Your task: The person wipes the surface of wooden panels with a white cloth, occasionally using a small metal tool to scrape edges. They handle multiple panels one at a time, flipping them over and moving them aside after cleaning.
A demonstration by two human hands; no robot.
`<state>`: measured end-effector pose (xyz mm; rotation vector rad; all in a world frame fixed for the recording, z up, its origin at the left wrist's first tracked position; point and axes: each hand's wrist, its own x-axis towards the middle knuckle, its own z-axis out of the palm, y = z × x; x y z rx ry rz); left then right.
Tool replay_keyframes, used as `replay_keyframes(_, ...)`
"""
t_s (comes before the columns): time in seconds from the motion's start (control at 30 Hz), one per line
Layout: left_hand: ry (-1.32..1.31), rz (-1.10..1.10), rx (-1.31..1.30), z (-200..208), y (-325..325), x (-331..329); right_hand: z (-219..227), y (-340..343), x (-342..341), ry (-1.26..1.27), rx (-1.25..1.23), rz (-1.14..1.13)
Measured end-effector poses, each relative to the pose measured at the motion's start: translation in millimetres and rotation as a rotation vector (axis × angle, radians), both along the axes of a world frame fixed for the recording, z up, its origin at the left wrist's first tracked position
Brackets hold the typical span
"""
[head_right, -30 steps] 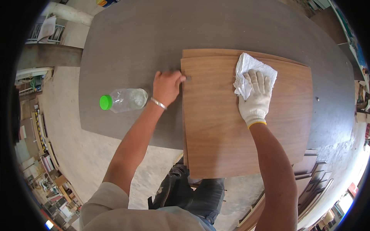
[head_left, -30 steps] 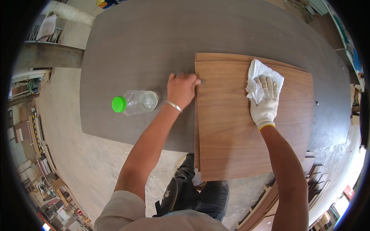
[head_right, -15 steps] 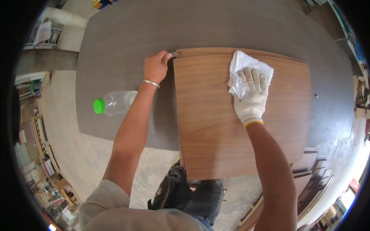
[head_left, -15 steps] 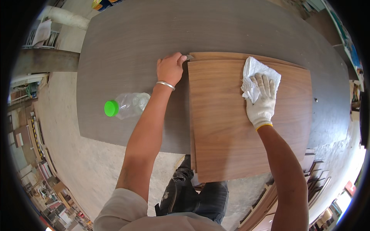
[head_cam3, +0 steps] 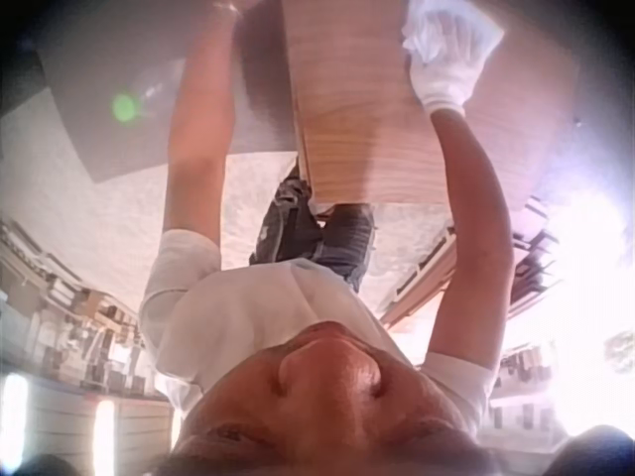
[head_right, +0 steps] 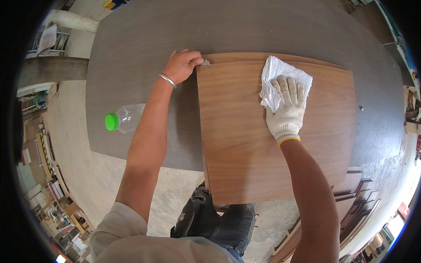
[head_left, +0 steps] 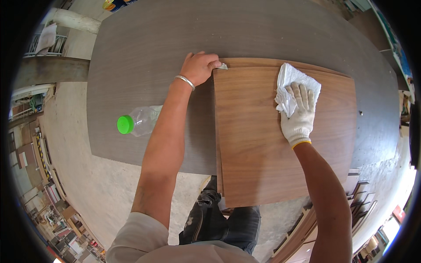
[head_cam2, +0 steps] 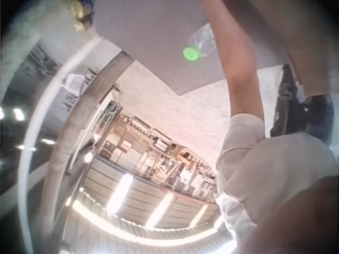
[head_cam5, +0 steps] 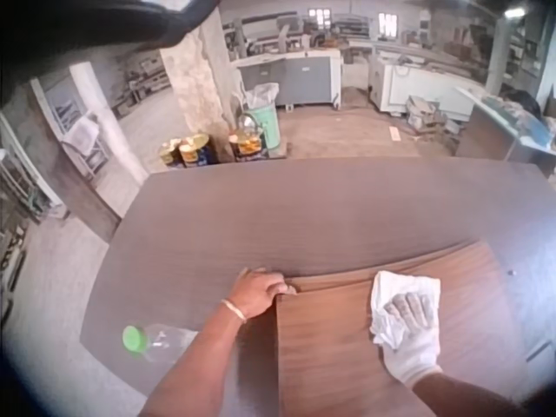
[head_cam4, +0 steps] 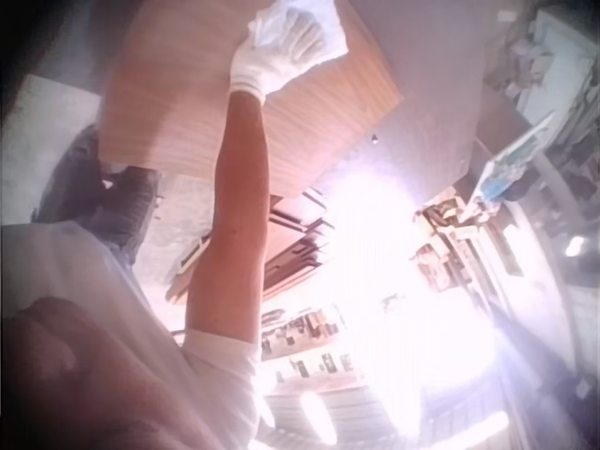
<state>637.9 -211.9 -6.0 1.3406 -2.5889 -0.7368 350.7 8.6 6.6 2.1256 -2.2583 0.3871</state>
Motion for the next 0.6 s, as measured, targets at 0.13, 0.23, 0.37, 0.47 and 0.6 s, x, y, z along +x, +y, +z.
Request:
replay_keyframes(0.13,-0.002,-0.055,0.065,6,-5,-5,0,0,0,-0.011,-0.011,-0.007)
replay_keyframes(0.23,-0.013,-0.067,0.089,7,-7,-6,-3,0,-2,0.007,-0.015,-0.001)
replay_keyframes(0.37,-0.039,-0.112,0.064,3,-9,-2,1,0,0,-0.003,-0.02,0.001)
replay_keyframes(0.47,-0.056,-0.115,0.009,-1,-8,10,4,-2,3,-0.017,-0.033,0.009)
replay_keyframes(0.6,-0.079,-0.062,-0.026,3,4,13,4,0,-1,-0.029,-0.019,-0.009)
